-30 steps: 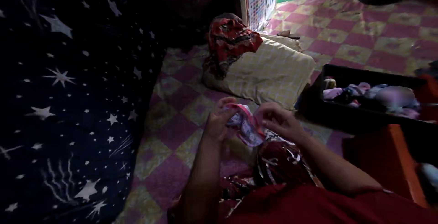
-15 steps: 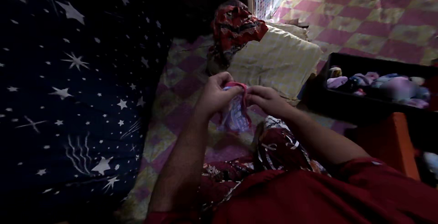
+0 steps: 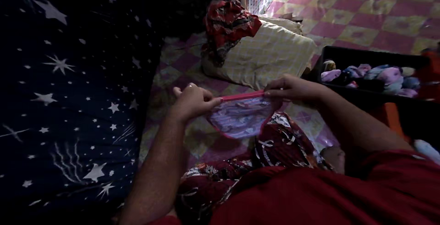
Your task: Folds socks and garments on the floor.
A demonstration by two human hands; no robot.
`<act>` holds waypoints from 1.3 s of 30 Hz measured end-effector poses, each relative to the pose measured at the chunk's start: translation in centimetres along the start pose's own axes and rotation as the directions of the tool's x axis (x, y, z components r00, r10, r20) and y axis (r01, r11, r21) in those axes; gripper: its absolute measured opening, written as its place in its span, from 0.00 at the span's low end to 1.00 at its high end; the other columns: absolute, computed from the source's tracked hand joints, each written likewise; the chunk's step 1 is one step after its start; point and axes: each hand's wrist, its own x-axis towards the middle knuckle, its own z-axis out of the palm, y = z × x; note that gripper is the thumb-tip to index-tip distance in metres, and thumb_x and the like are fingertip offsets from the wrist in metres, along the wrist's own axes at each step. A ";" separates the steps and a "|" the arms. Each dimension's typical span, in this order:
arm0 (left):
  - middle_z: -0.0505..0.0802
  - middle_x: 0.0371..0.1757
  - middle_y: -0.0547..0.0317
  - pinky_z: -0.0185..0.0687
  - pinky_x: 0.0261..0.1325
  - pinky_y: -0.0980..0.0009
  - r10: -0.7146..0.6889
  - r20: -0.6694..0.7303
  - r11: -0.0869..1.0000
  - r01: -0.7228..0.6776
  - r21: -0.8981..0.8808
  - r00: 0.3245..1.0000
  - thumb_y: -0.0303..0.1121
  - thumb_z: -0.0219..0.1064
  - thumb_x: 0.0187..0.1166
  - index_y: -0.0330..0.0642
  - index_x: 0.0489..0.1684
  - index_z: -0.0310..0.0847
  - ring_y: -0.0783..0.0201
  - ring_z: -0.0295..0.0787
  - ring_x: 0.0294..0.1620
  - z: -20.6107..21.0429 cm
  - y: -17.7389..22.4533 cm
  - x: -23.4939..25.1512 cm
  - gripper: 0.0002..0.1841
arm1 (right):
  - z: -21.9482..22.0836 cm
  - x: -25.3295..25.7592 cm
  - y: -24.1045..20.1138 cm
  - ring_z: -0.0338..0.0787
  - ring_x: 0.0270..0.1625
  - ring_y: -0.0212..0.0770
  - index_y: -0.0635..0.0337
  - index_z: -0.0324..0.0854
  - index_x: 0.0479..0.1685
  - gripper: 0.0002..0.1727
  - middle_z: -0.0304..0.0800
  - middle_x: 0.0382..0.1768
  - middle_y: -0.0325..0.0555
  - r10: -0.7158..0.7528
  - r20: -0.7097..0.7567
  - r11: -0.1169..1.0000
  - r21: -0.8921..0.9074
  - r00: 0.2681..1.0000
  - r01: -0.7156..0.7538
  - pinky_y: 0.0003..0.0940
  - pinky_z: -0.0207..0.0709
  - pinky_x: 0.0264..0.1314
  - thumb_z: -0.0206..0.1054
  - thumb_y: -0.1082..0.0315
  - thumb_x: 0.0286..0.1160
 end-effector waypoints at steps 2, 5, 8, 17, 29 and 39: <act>0.94 0.52 0.46 0.45 0.71 0.20 0.007 -0.005 0.994 -0.006 0.107 1.000 0.46 0.64 0.86 0.45 0.46 0.95 0.34 0.78 0.71 1.8 0.7 0.3 0.17 | -1.2 -0.9 -0.2 0.91 0.49 0.50 0.68 0.91 0.45 0.14 0.94 0.42 0.55 0.034 0.023 0.978 -0.206 0.999 -0.029 0.59 0.72 0.67 0.62 0.68 0.86; 0.91 0.54 0.39 0.53 0.69 0.23 0.029 -0.088 0.979 -0.011 0.203 0.996 0.39 0.63 0.87 0.44 0.53 0.94 0.32 0.80 0.66 5.7 2.5 0.9 0.14 | -1.4 -2.4 0.2 0.88 0.63 0.59 0.66 0.92 0.43 0.11 0.92 0.55 0.58 0.053 0.033 0.902 -0.431 0.998 -0.033 0.69 0.62 0.74 0.67 0.68 0.81; 0.87 0.58 0.31 0.59 0.67 0.26 -0.008 -0.165 0.989 0.032 0.144 0.986 0.32 0.64 0.84 0.34 0.50 0.91 0.29 0.80 0.64 10.4 4.3 1.3 0.12 | -0.1 -5.6 2.2 0.89 0.65 0.60 0.63 0.92 0.38 0.09 0.93 0.56 0.57 -0.059 -0.022 0.830 -0.557 0.998 0.037 0.68 0.68 0.74 0.68 0.69 0.79; 0.91 0.29 0.45 0.73 0.54 0.32 0.417 -0.411 0.907 -0.344 0.242 0.811 0.30 0.72 0.72 0.37 0.30 0.92 0.40 0.91 0.37 23.6 5.1 -3.8 0.06 | 9.8 -18.9 5.4 0.91 0.58 0.65 0.70 0.89 0.47 0.11 0.89 0.60 0.66 0.117 -0.078 0.920 -0.367 0.990 -0.138 0.59 0.81 0.64 0.61 0.74 0.81; 0.93 0.37 0.42 0.62 0.64 0.27 0.220 -0.187 0.940 -0.259 -0.222 0.957 0.40 0.60 0.85 0.37 0.45 0.95 0.38 0.90 0.47 22.6 5.0 -3.3 0.18 | 10.5 -17.0 7.1 0.94 0.41 0.56 0.68 0.88 0.55 0.13 0.94 0.38 0.57 0.154 -0.235 0.959 -0.198 0.960 -0.202 0.67 0.74 0.61 0.66 0.75 0.76; 0.84 0.68 0.34 0.60 0.71 0.30 0.059 -0.020 0.959 -0.062 -0.277 0.998 0.29 0.64 0.80 0.39 0.67 0.85 0.33 0.79 0.70 24.6 7.5 0.3 0.18 | 13.5 -14.5 8.7 0.86 0.66 0.67 0.67 0.90 0.49 0.09 0.88 0.61 0.64 0.259 -0.344 0.930 -0.165 0.903 -0.329 0.68 0.73 0.70 0.67 0.74 0.77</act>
